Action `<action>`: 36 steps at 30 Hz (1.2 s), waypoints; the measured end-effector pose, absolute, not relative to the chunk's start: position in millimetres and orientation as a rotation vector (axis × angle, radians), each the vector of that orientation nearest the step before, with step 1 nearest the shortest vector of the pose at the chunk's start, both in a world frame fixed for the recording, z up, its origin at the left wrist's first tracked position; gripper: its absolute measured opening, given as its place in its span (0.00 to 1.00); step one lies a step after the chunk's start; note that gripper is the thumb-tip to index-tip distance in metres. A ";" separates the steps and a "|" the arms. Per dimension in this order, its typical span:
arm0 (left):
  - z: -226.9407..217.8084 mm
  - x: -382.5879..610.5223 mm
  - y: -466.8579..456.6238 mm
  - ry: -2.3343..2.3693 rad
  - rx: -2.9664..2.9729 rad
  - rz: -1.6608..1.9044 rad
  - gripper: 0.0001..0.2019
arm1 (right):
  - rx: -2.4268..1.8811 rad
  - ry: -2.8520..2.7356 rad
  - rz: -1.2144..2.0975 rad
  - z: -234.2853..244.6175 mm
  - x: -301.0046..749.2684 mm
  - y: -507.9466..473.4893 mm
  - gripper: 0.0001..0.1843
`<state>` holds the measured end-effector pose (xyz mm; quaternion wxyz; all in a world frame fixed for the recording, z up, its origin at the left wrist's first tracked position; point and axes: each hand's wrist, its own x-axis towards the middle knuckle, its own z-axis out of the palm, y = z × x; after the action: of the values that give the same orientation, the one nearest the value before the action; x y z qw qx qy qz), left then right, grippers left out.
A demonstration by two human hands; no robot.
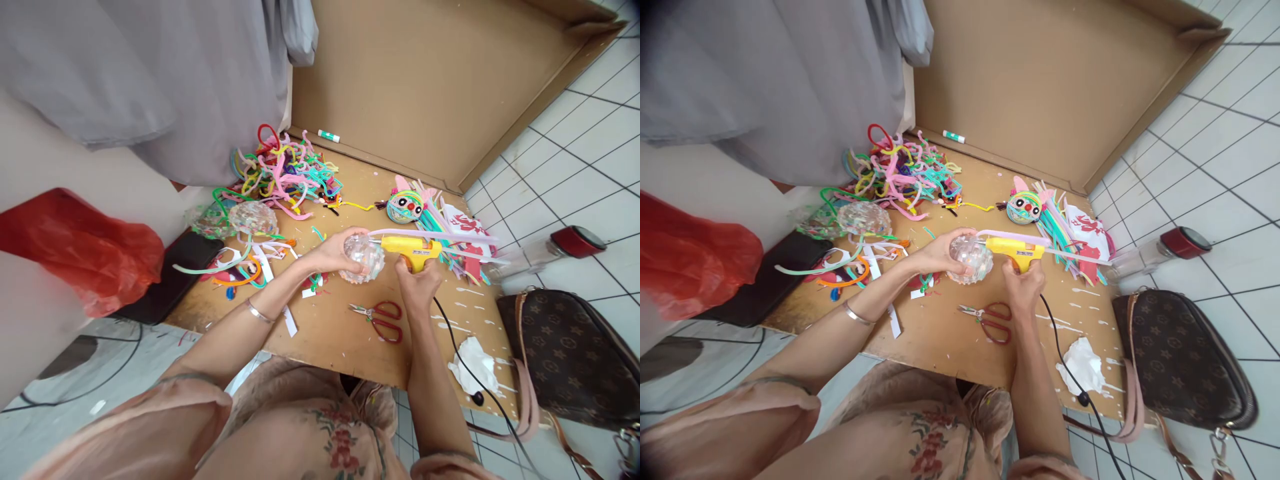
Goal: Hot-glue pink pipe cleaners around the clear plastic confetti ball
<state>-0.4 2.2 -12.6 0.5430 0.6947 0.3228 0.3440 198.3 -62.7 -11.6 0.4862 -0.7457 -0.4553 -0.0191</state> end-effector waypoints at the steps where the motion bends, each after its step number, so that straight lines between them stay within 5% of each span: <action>1: -12.8 -0.4 2.3 0.771 1.649 0.816 0.41 | -1.811 -1.112 -0.034 -11.4 197.7 -62.9 0.13; 36: -10.4 -0.3 0.8 0.763 1.615 0.827 0.41 | -1.806 -1.069 -0.007 -7.3 195.3 -62.9 0.14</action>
<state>-0.3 0.8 -10.4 0.5535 0.6835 0.3227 0.3499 195.3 -62.9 -7.3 0.4980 -0.7462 -0.4418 -0.0028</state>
